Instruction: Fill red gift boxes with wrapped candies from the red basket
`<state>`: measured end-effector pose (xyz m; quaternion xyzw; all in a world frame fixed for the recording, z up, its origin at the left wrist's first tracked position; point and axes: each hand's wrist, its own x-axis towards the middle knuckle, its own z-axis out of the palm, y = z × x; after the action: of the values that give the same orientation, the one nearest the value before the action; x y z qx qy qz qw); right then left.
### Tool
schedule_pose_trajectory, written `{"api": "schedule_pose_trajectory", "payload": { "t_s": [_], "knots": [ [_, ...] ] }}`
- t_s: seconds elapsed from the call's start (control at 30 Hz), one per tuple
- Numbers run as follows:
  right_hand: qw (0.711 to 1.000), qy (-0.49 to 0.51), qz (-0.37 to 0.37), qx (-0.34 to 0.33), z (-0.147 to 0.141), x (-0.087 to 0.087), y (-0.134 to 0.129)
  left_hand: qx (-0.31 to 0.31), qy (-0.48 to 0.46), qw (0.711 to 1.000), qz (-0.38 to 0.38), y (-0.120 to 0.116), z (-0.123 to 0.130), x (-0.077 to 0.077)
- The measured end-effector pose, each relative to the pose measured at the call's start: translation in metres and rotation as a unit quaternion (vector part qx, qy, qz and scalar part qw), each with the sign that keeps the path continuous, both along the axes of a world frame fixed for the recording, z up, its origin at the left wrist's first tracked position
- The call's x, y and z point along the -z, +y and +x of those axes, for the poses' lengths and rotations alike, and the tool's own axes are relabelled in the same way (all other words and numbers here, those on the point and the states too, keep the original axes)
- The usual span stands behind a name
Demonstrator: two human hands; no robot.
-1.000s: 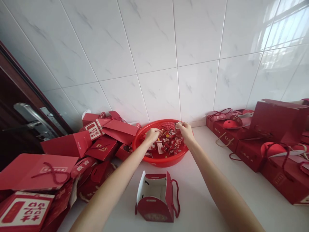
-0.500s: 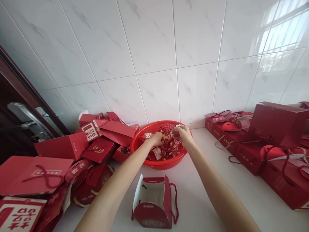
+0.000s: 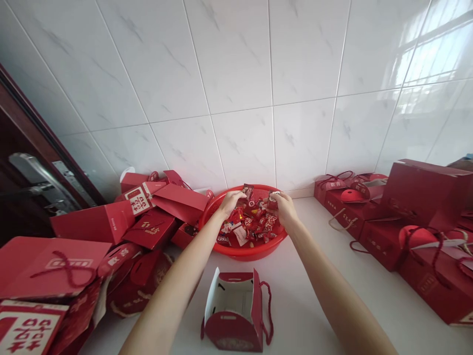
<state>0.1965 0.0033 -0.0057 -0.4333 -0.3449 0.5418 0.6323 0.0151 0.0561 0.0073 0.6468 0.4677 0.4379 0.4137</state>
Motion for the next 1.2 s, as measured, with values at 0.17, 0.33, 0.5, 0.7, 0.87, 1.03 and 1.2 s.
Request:
{"api": "schedule_pose_trajectory", "payload": {
  "t_s": [0.17, 0.33, 0.5, 0.7, 0.87, 1.03, 1.2],
  "knots": [
    [1.0, -0.017, 0.009, -0.011, 0.0, 0.002, 0.0, 0.039, -0.062, 0.996, -0.041, -0.002, 0.002, -0.002],
    [0.999, -0.036, 0.021, -0.035, -0.001, 0.0, -0.006, 0.069, -0.081, 0.993, -0.058, -0.005, 0.004, -0.004],
    [0.995, -0.061, 0.055, -0.061, -0.001, 0.003, -0.008, 0.075, -0.077, 0.992, -0.065, -0.01, 0.005, -0.006],
    [0.991, -0.087, 0.062, -0.081, -0.001, 0.007, -0.005, 0.064, -0.032, 0.995, -0.071, -0.012, 0.006, -0.006],
    [0.974, -0.151, 0.055, -0.16, -0.001, 0.002, -0.011, -0.006, 0.007, 0.999, -0.041, -0.008, 0.005, -0.003],
    [0.949, -0.216, 0.048, -0.225, -0.002, 0.001, -0.015, -0.059, 0.045, 0.997, -0.01, 0.0, 0.003, 0.004],
    [0.988, -0.137, 0.042, -0.054, -0.003, 0.002, -0.007, -0.103, 0.117, 0.988, 0.015, 0.012, -0.005, 0.014]
  ]
}}
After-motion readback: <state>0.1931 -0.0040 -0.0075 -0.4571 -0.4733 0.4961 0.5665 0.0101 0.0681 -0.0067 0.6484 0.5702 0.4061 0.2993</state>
